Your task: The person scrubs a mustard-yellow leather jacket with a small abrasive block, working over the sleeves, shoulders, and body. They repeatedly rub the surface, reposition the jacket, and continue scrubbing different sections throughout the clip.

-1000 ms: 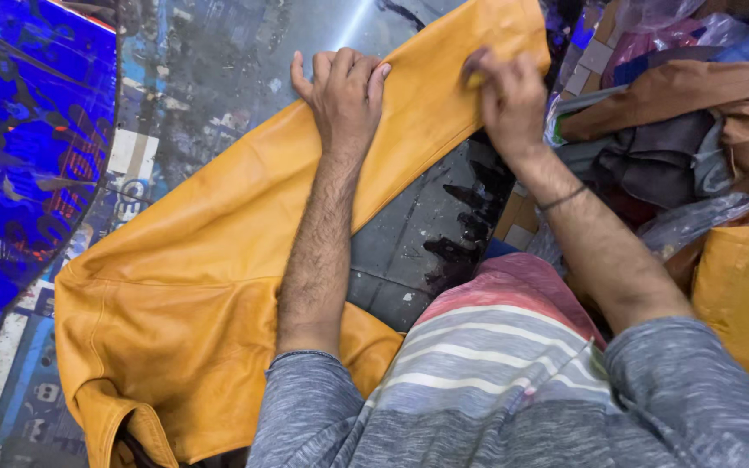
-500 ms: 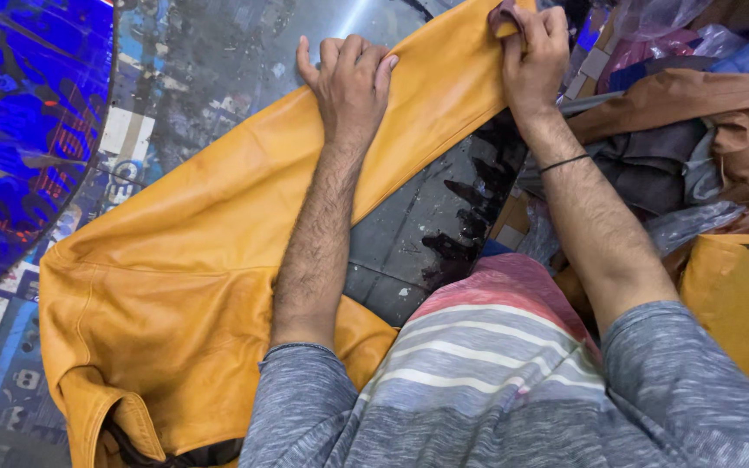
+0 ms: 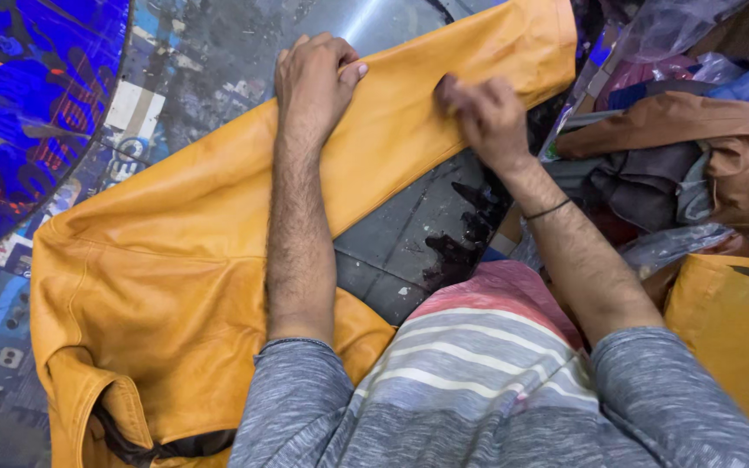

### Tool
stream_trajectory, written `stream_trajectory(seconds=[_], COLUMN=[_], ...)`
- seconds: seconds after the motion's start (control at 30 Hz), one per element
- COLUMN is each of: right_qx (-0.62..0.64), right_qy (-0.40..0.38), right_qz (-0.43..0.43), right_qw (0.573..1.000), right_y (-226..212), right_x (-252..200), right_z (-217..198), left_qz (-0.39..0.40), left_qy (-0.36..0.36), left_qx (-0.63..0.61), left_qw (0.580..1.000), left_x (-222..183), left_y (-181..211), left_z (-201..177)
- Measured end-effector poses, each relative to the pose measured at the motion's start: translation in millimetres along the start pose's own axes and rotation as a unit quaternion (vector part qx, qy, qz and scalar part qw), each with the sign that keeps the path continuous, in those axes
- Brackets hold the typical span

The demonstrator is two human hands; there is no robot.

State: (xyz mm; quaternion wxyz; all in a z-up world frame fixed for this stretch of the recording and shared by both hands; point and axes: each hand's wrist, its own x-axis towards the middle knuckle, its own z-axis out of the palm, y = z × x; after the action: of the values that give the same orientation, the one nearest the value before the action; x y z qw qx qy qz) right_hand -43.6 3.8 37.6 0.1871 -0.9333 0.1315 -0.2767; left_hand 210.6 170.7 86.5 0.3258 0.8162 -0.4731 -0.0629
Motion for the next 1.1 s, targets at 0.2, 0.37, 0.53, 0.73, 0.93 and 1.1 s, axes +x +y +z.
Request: stream_trajectory(seconds=[0.2,0.37,0.53,0.73,0.93,1.1], right_qx=[0.028,0.043,0.066,0.077,0.012,0.085], right_qy=[-0.031,0.111,-0.01,-0.081,0.009,-0.099], right_qz=[-0.075,0.133,-0.092,-0.086,0.055,-0.127], right_qw=[0.996,0.984,0.994,0.99,0.998,0.983], right_y=[-31.1,-36.3,-31.2,-26.7,-15.4,-8.5], right_x=[11.6,30.8,42.7,33.4,7.3,14.5], right_z=[27.7,37.3,38.2,21.3,-0.6,6.2], left_qz=[0.039,0.046,0.054,0.056,0.05,0.003], left_qy=[0.014,0.028,0.034,0.045,0.043,-0.001], left_qx=[-0.008,-0.002,0.013,-0.002,0.006,-0.01], left_qw=[0.999,0.999,0.998,0.997,0.998,1.0], left_x=[2.6,-1.3,2.2,1.5,0.3,1.3], left_y=[8.2,10.1,8.4,5.3,5.7,10.2], left_z=[-9.1,-8.8,-6.7,-5.9,-3.6,-10.7])
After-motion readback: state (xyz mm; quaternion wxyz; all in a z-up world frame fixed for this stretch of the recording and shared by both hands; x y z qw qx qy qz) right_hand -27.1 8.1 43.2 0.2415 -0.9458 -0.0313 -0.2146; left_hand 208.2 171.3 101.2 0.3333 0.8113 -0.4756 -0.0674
